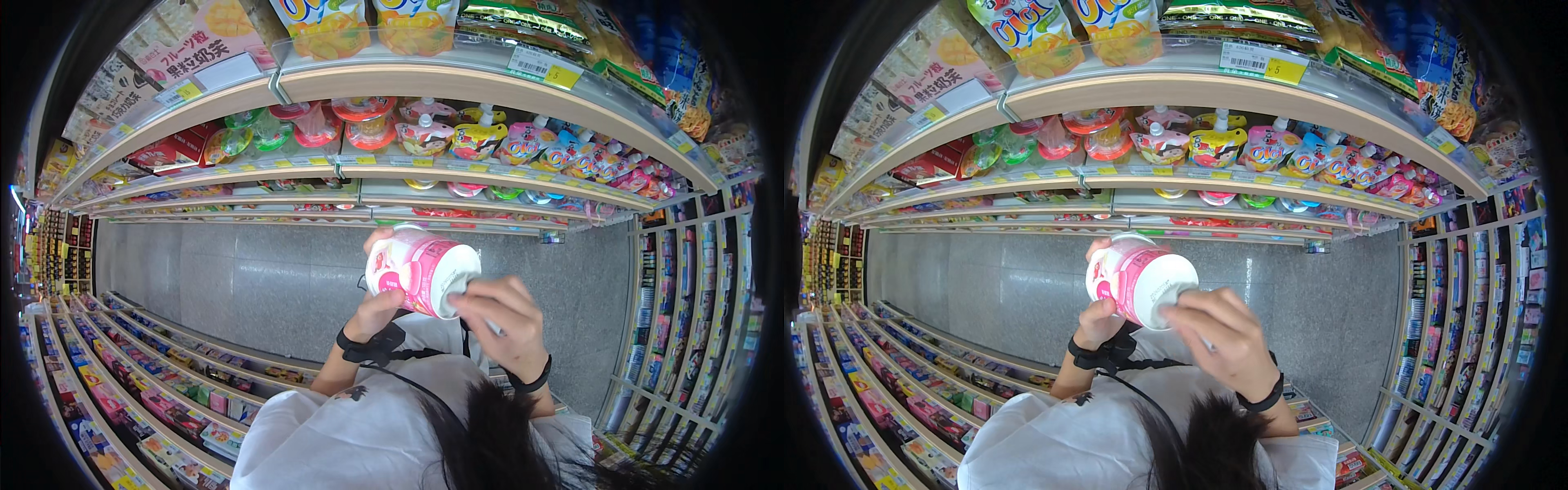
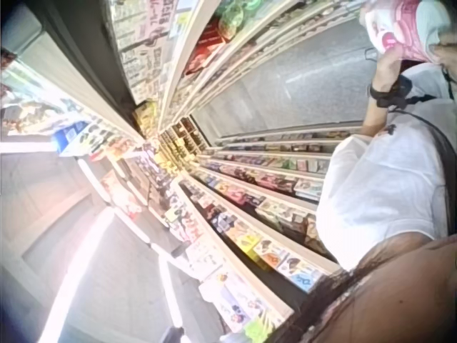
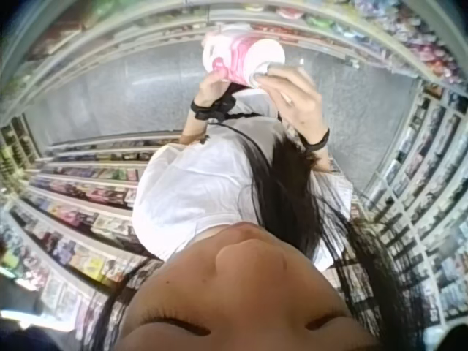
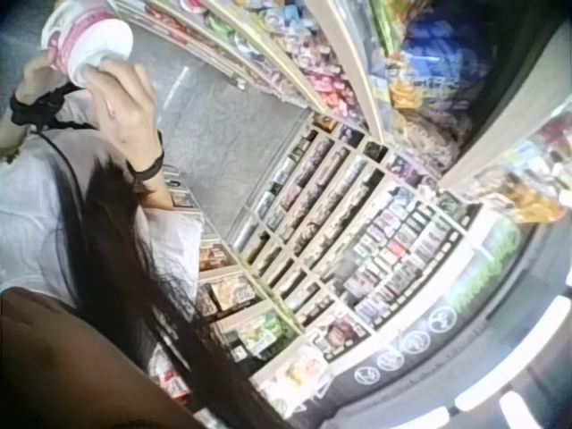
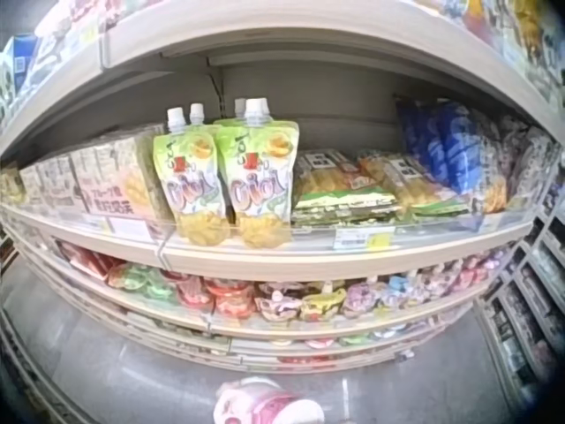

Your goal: The person wipes the exterior surfaces of a yogurt container and a drink pouch using a white cloth while standing in a grocery aisle.

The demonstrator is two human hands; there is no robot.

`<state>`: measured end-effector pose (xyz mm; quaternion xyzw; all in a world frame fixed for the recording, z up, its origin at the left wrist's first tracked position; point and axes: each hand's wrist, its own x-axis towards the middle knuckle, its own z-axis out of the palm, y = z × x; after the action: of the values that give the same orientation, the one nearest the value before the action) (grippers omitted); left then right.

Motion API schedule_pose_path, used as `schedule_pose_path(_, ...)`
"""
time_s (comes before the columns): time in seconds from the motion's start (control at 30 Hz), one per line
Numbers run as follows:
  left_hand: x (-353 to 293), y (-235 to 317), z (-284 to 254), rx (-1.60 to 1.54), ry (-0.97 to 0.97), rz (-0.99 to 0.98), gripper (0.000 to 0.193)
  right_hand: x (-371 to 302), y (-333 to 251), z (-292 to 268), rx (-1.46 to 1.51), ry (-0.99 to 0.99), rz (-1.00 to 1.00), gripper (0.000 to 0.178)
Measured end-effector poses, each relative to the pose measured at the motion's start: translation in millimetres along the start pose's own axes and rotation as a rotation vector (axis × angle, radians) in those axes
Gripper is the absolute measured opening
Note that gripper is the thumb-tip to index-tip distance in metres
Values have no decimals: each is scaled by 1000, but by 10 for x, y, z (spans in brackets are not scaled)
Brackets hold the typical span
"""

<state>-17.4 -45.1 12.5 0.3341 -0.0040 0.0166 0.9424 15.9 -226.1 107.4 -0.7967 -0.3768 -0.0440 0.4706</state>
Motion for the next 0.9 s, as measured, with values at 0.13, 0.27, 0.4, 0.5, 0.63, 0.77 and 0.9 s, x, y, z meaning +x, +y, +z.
schedule_pose_path(0.13, -79, -5, -48, 84, 24, -52, 87, 127, 68, 30, -189, 189, 40, 31)
schedule_pose_path(0.27, -75, -7, -36, 110, 70, -51, 87, 173, 25, 95, 12, 127, 11, 28)
schedule_pose_path(0.4, -38, 31, -94, 39, 90, 22, 88, 49, 155, 41, 10, -38, 1, 29)
schedule_pose_path(0.5, -83, 9, -168, 139, 57, 23, 89, 161, 125, 119, -35, 54, 31, 28)
schedule_pose_path(0.63, -116, 62, -211, 132, 49, -7, 87, 101, 68, 216, 72, 44, 15, 27)
schedule_pose_path(0.77, -125, 113, -286, 137, 47, 36, 86, 74, 146, 225, 67, 2, 59, 25)
schedule_pose_path(0.9, -151, 118, -231, 209, 71, 2, 86, 200, 112, 326, 34, 133, 98, 24)
